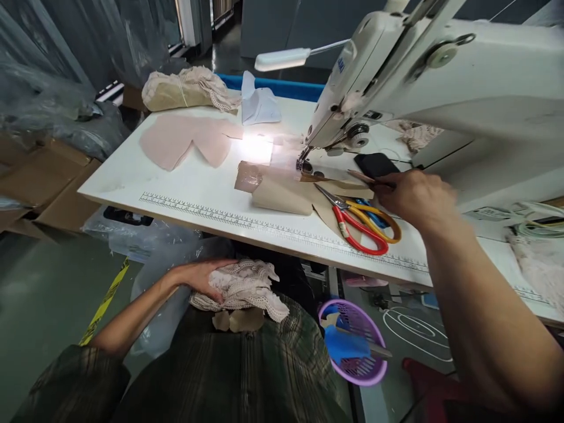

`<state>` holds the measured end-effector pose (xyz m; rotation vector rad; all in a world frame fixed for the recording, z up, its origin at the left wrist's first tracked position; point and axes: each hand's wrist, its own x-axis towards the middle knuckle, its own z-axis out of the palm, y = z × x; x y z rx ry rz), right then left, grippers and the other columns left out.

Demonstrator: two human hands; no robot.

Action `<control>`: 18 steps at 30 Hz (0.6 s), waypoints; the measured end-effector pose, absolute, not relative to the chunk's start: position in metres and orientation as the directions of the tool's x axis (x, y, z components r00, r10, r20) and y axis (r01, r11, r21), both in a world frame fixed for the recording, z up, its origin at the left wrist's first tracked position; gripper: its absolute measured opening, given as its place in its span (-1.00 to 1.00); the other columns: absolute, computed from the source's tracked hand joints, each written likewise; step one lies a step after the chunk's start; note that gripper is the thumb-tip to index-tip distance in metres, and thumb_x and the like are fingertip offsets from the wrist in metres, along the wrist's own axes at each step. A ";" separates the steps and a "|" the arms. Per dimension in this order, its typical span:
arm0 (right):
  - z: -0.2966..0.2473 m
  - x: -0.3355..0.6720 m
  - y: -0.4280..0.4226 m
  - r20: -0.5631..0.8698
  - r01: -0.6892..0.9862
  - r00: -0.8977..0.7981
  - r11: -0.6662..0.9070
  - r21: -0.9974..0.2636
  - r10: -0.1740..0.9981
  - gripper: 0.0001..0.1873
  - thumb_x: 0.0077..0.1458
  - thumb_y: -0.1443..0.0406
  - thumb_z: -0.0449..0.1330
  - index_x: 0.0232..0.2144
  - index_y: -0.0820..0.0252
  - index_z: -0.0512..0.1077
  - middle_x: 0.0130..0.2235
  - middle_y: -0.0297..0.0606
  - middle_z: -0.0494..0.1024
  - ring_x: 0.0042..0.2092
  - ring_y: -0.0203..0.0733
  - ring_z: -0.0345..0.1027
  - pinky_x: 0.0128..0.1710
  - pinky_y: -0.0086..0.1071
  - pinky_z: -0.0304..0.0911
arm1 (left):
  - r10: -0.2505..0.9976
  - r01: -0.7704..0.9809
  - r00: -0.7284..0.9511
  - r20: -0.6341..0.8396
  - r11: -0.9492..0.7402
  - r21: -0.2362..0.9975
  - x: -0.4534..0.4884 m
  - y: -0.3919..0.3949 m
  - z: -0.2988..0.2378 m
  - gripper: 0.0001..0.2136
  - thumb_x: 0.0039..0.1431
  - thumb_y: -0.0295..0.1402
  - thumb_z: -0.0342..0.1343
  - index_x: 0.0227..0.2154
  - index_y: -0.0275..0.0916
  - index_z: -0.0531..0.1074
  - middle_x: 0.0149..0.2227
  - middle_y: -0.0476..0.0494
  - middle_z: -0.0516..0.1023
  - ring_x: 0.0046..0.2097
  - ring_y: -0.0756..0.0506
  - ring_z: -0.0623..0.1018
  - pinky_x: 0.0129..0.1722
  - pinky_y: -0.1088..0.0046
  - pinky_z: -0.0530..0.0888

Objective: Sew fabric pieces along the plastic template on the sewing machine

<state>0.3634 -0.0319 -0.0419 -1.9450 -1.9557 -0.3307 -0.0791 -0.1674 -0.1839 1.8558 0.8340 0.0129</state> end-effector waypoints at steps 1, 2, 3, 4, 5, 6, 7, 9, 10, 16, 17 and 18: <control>-0.042 0.361 -0.034 0.402 0.997 0.044 -0.017 -0.072 0.915 -0.40 0.08 -0.07 0.20 -0.30 0.43 0.62 -0.26 0.15 0.59 -0.26 0.00 0.47 -0.44 -0.17 -0.04 | 0.552 0.534 0.757 -0.349 -0.215 0.818 -0.080 -0.167 -0.184 0.02 -0.16 0.05 0.36 0.35 -0.03 0.00 0.37 -0.14 0.08 0.35 -0.33 0.15 0.34 0.17 0.11; -0.040 0.357 -0.038 0.377 0.997 0.079 -0.063 -0.055 0.923 -0.39 0.08 -0.08 0.20 -0.27 0.43 0.62 -0.23 0.17 0.59 -0.21 0.05 0.48 -0.43 -0.17 -0.05 | 0.554 0.533 0.758 -0.344 -0.224 0.816 -0.080 -0.167 -0.184 0.02 -0.16 0.06 0.37 0.34 -0.04 0.01 0.37 -0.14 0.08 0.35 -0.34 0.15 0.34 0.17 0.10; -0.037 0.352 -0.042 0.348 0.994 0.110 -0.101 -0.044 0.931 -0.41 0.08 -0.06 0.22 -0.23 0.42 0.61 -0.20 0.19 0.59 -0.18 0.09 0.48 -0.42 -0.17 -0.05 | 0.551 0.535 0.760 -0.344 -0.230 0.813 -0.080 -0.166 -0.183 0.03 -0.17 0.06 0.37 0.34 -0.06 0.01 0.38 -0.15 0.07 0.35 -0.34 0.14 0.34 0.17 0.10; -0.032 0.347 -0.046 0.325 0.992 0.125 -0.117 -0.045 0.938 -0.46 0.09 0.00 0.25 -0.19 0.42 0.60 -0.18 0.21 0.58 -0.15 0.12 0.47 -0.42 -0.16 -0.05 | 0.544 0.539 0.762 -0.350 -0.234 0.809 -0.079 -0.165 -0.182 0.03 -0.17 0.06 0.37 0.34 -0.08 0.00 0.38 -0.17 0.06 0.36 -0.34 0.14 0.34 0.18 0.10; -0.027 0.341 -0.050 0.298 0.989 0.145 -0.136 -0.050 0.944 -0.52 0.10 0.07 0.26 -0.16 0.41 0.59 -0.16 0.22 0.58 -0.12 0.14 0.46 -0.40 -0.15 -0.03 | 0.536 0.544 0.764 -0.359 -0.236 0.805 -0.079 -0.164 -0.181 0.03 -0.17 0.05 0.37 0.34 -0.09 0.00 0.38 -0.18 0.05 0.36 -0.34 0.13 0.34 0.19 0.10; -0.022 0.335 -0.053 0.262 0.983 0.183 -0.175 -0.053 0.948 -0.59 0.12 0.15 0.27 -0.13 0.41 0.58 -0.15 0.23 0.58 -0.10 0.16 0.46 -0.38 -0.13 -0.01 | 0.528 0.551 0.764 -0.371 -0.236 0.800 -0.078 -0.162 -0.179 0.03 -0.16 0.04 0.37 0.34 -0.11 0.00 0.38 -0.19 0.05 0.36 -0.33 0.13 0.34 0.20 0.10; -0.017 0.329 -0.056 0.219 0.975 0.223 -0.217 -0.052 0.950 -0.63 0.13 0.23 0.25 -0.11 0.43 0.57 -0.13 0.24 0.57 -0.07 0.17 0.44 -0.35 -0.10 0.01 | 0.522 0.560 0.762 -0.382 -0.237 0.794 -0.077 -0.161 -0.176 0.03 -0.17 0.03 0.37 0.34 -0.13 0.01 0.38 -0.20 0.06 0.35 -0.33 0.14 0.33 0.21 0.11; -0.010 0.321 -0.062 0.207 0.970 0.243 -0.236 -0.058 0.948 -0.65 0.19 0.30 0.18 -0.09 0.50 0.55 -0.11 0.27 0.56 -0.03 0.18 0.42 -0.30 -0.07 0.05 | 0.524 0.580 0.752 -0.400 -0.235 0.780 -0.075 -0.158 -0.170 0.01 -0.16 0.01 0.38 0.32 -0.18 0.04 0.35 -0.25 0.12 0.32 -0.33 0.20 0.31 0.20 0.16; -0.007 0.317 -0.067 0.247 0.976 0.217 -0.206 -0.068 0.944 -0.63 0.21 0.31 0.13 -0.09 0.56 0.54 -0.10 0.29 0.55 -0.01 0.18 0.42 -0.28 -0.07 0.08 | 0.529 0.589 0.744 -0.408 -0.231 0.774 -0.074 -0.158 -0.167 -0.02 -0.14 0.00 0.37 0.31 -0.21 0.07 0.33 -0.26 0.16 0.30 -0.34 0.23 0.29 0.20 0.20; -0.006 0.284 -0.147 0.667 0.926 0.066 0.204 -0.319 0.742 -0.69 0.25 0.27 0.04 -0.04 0.33 0.38 -0.20 0.11 0.56 -0.25 0.00 0.47 -0.32 -0.12 0.25 | 0.549 0.576 0.737 -0.394 -0.206 0.791 -0.071 -0.154 -0.156 -0.12 -0.05 -0.05 0.32 0.30 -0.20 0.10 0.31 -0.25 0.22 0.27 -0.32 0.29 0.24 0.20 0.28; -0.009 0.273 -0.165 0.660 0.858 0.047 0.309 -0.411 0.750 -0.76 0.27 0.28 0.01 -0.09 0.22 0.39 -0.22 0.03 0.55 -0.28 -0.06 0.46 -0.35 -0.16 0.27 | 0.538 0.550 0.756 -0.372 -0.215 0.807 -0.070 -0.153 -0.156 -0.14 -0.03 -0.05 0.32 0.31 -0.16 0.11 0.32 -0.22 0.21 0.28 -0.31 0.27 0.25 0.21 0.25; -0.013 0.262 -0.182 0.646 0.771 0.029 0.394 -0.500 0.763 -0.85 0.25 0.31 0.05 -0.16 0.15 0.38 -0.26 -0.07 0.54 -0.30 -0.11 0.45 -0.34 -0.20 0.30 | 0.523 0.527 0.775 -0.354 -0.225 0.820 -0.069 -0.152 -0.156 -0.18 -0.01 -0.05 0.30 0.30 -0.13 0.14 0.32 -0.18 0.21 0.29 -0.30 0.26 0.26 0.23 0.23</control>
